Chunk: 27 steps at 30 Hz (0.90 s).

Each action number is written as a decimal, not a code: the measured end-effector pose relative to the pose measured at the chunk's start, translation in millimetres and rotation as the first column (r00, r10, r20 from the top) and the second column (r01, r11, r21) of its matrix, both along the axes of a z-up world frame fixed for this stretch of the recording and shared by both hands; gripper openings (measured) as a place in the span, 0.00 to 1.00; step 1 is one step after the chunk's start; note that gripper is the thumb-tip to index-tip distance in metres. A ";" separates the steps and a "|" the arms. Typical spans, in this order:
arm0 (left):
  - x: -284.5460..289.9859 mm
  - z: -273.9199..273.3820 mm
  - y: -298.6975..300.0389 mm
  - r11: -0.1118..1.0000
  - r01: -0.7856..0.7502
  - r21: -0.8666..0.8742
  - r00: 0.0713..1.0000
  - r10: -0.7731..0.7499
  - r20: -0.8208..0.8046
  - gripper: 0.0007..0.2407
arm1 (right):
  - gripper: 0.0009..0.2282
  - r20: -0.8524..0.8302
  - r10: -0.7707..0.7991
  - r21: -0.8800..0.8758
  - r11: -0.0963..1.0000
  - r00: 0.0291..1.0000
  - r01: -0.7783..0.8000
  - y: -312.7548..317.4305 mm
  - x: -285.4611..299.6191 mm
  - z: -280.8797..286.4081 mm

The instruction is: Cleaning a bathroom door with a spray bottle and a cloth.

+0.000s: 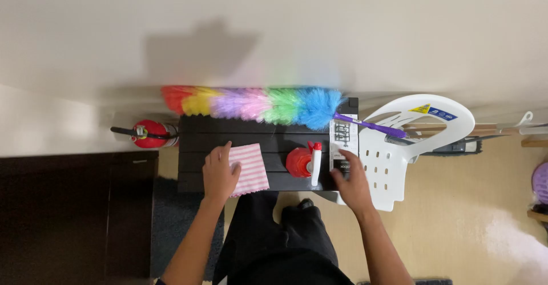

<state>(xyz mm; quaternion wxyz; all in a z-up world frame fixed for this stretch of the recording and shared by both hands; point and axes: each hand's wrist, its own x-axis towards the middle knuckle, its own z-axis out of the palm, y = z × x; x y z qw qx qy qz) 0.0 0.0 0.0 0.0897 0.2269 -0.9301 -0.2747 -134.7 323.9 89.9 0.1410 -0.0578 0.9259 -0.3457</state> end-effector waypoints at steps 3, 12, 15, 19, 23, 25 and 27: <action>-7.3 -26.2 -16.0 0.997 0.040 0.067 0.994 -0.046 0.094 0.20 | 0.38 0.007 0.231 -0.089 0.969 0.973 -0.229 -22.8 10.0 34.1; -55.8 40.5 -20.0 0.776 0.225 0.589 0.973 -0.213 -0.092 0.11 | 0.49 0.036 0.147 -0.216 0.967 0.989 -0.136 -80.8 24.2 50.0; -71.8 61.9 -1.7 0.716 0.249 0.653 0.965 -0.243 -0.102 0.11 | 0.39 -0.081 0.141 -0.189 0.970 0.987 -0.154 -79.3 29.2 40.0; -91.1 87.3 29.0 0.574 0.255 0.778 0.950 -0.299 -0.091 0.12 | 0.28 -0.191 0.078 -0.240 0.963 0.979 -0.123 -70.3 55.2 53.8; -95.8 82.7 65.8 0.288 0.249 0.925 0.917 -0.378 -0.129 0.13 | 0.23 -0.139 -0.136 -0.290 0.953 0.981 0.091 -46.5 99.7 71.9; -93.8 78.7 88.8 0.193 0.259 0.947 0.877 -0.458 -0.146 0.13 | 0.24 -0.145 -0.248 -0.304 0.932 0.958 0.196 -31.0 124.1 78.0; -84.6 77.1 113.3 0.165 0.167 0.972 0.800 -0.599 -0.036 0.13 | 0.24 -0.145 -0.405 -0.354 0.873 0.903 0.335 -16.9 152.8 83.6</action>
